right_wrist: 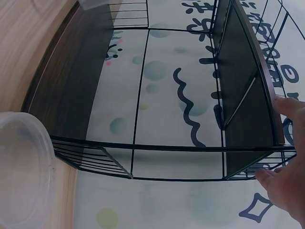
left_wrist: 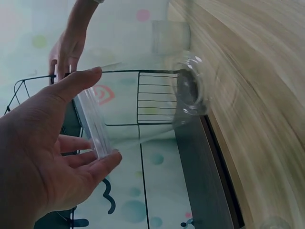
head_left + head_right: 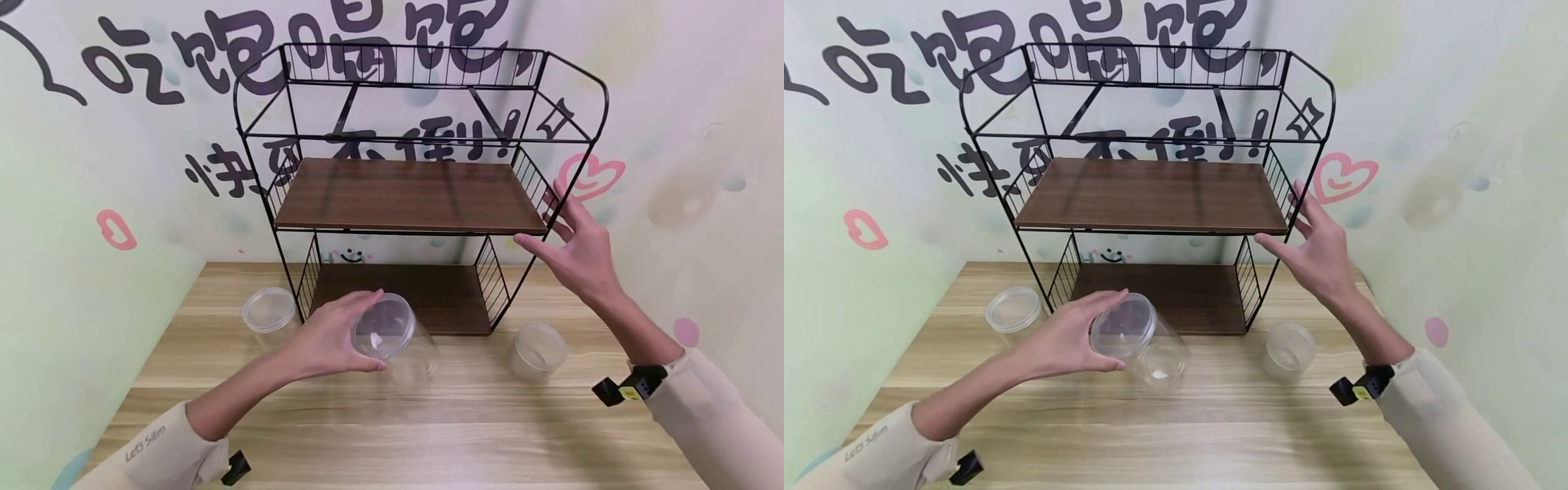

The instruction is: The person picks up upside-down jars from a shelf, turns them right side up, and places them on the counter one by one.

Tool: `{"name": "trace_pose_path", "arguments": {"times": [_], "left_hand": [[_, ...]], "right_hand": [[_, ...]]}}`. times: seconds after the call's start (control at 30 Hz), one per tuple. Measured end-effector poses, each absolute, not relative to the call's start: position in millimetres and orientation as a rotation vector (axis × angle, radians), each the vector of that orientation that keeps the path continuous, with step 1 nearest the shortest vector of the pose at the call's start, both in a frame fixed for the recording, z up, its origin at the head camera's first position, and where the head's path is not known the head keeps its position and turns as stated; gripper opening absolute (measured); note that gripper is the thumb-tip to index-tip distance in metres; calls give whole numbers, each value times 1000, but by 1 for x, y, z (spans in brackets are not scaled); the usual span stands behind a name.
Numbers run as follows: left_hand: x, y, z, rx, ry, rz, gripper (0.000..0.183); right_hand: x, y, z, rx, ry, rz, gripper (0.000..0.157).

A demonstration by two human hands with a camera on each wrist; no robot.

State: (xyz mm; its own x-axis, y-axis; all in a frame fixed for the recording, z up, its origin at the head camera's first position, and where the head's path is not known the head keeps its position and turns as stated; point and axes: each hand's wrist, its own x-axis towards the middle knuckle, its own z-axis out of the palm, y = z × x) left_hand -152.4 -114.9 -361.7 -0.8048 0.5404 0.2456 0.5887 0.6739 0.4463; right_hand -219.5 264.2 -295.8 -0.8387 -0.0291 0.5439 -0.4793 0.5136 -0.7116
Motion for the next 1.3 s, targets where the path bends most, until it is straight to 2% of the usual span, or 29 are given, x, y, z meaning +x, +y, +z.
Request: {"name": "trace_pose_path", "arguments": {"times": [0.57, 1.3], "left_hand": [[-155, -100, -363, -965, -2965, -517, 106], [-156, -90, -376, -937, -2976, -499, 113]], "right_hand": [[-226, 264, -298, 455, -2217, 1307, 86], [-228, 262, -300, 473, -2168, 1304, 83]]}}
